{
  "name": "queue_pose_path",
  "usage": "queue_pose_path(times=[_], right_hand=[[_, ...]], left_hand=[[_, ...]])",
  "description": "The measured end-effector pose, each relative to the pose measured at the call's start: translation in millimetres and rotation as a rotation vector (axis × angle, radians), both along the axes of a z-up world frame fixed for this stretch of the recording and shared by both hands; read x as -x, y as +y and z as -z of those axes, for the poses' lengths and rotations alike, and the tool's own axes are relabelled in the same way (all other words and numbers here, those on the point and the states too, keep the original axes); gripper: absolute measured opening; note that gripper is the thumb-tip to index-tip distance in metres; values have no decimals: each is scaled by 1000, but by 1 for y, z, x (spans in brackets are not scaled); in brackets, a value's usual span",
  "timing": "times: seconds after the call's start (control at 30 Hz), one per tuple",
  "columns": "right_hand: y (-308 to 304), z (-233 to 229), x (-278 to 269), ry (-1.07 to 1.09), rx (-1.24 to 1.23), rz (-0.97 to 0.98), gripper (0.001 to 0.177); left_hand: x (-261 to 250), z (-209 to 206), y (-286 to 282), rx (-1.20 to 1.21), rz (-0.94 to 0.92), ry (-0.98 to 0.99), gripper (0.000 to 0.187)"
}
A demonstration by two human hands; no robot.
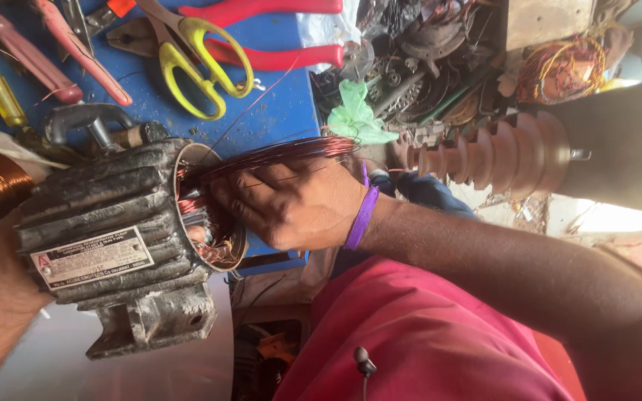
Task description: The person cuts small rectangular pieces of white paper with scissors and inserts them into the slots of an electric motor. They also handle and insert copper wire coils into the motor housing.
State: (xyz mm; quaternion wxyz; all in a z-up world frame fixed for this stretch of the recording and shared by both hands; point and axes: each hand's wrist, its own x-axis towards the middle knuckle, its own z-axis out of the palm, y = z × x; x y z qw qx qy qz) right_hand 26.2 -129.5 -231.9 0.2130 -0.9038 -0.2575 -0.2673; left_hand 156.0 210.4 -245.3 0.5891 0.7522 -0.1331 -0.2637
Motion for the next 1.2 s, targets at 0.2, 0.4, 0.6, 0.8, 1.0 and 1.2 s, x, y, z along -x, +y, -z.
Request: queue_pose_path(times=[0.2,0.4,0.6,0.8,1.0,1.2], right_hand=[[5,-6,5,49,15,-11,38],[5,-3,7,-2,-59,15,40],[-1,8,0,87,-109,-16,36],[-1,10,-3,104,-144,-44,36],[1,11,-2,131,-192,-101,35],[1,11,-2,116,-125,-98,37]], left_hand=[[-3,1,9,-3,-6,14,26],[-4,1,12,-10,-17,30,27],[-5,0,16,-24,-23,34,27],[0,-1,23,-41,-29,44,27],[-3,-3,24,-38,-38,45,27],[-2,-1,26,-32,-42,58,27]])
